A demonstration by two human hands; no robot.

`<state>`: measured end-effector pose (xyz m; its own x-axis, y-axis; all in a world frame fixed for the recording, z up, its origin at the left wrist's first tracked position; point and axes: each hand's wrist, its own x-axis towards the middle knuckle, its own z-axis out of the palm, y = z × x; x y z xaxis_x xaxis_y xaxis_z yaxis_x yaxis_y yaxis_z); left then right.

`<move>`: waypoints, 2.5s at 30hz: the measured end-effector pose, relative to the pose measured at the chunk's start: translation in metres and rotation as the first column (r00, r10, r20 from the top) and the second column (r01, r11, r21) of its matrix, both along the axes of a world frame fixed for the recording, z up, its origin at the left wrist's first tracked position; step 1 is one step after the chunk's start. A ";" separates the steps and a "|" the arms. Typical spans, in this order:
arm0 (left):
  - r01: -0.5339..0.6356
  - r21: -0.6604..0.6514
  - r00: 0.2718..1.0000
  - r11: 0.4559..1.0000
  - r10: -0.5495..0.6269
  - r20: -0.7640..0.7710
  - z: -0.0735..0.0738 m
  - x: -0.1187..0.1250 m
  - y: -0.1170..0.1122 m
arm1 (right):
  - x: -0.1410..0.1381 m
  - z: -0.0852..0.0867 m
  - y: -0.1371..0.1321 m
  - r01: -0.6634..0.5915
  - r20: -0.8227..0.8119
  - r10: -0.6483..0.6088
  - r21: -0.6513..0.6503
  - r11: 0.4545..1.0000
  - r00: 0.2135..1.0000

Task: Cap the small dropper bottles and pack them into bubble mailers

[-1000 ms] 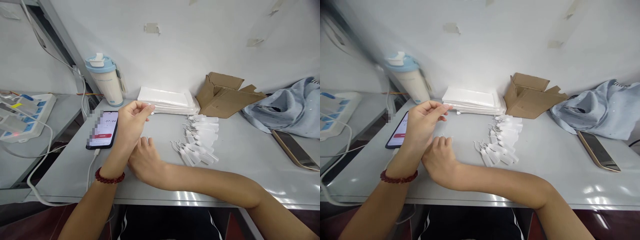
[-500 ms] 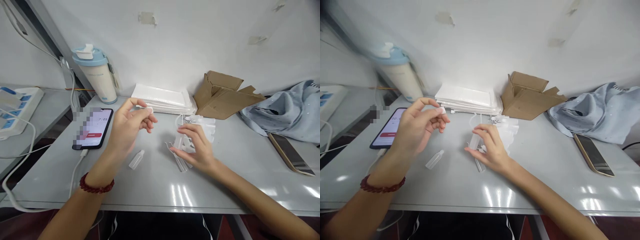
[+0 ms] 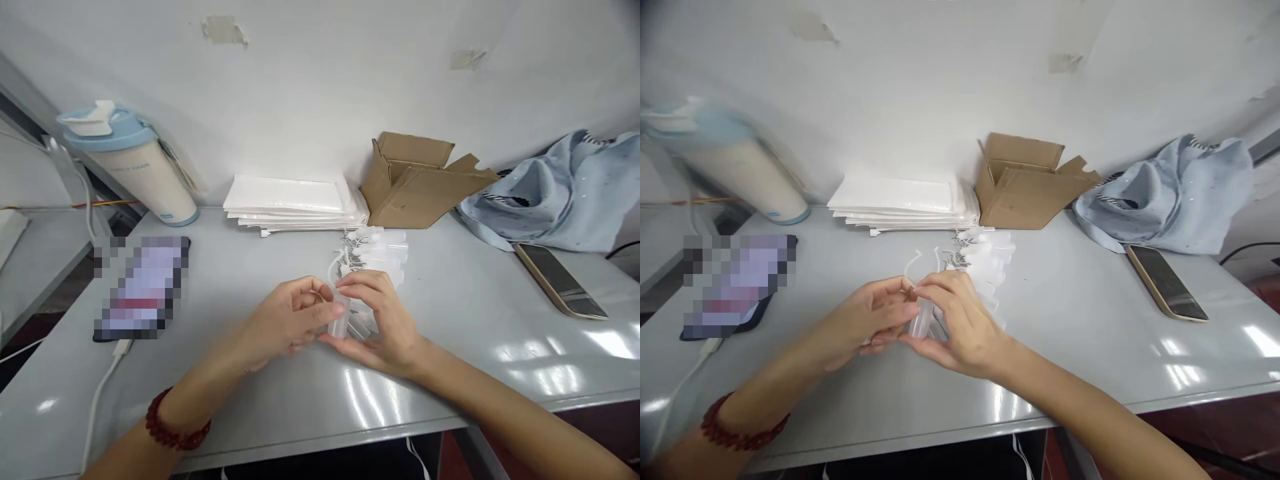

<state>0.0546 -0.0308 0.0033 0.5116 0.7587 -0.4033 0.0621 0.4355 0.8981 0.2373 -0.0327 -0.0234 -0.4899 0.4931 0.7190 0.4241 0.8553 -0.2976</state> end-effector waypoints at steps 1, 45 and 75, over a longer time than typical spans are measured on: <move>0.015 0.050 0.999 0.999 -0.014 -0.034 0.000 0.002 -0.001 | 0.000 0.000 -0.001 -0.007 0.008 0.007 0.000 1.000 1.000; 0.020 0.346 0.997 0.938 0.007 -0.075 -0.002 0.006 -0.005 | 0.003 0.025 -0.011 0.014 -0.165 -0.072 -0.333 0.943 0.984; -0.115 0.542 0.894 0.833 0.324 -0.308 0.012 -0.006 0.001 | -0.002 0.013 -0.004 -0.117 -0.253 -0.157 -0.803 0.584 0.955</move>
<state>0.0482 -0.0301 0.0154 0.1958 0.9787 -0.0619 0.3934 -0.0206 0.9191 0.2352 -0.0370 -0.0107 -0.3288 0.9373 0.1154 0.2230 0.1958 -0.9549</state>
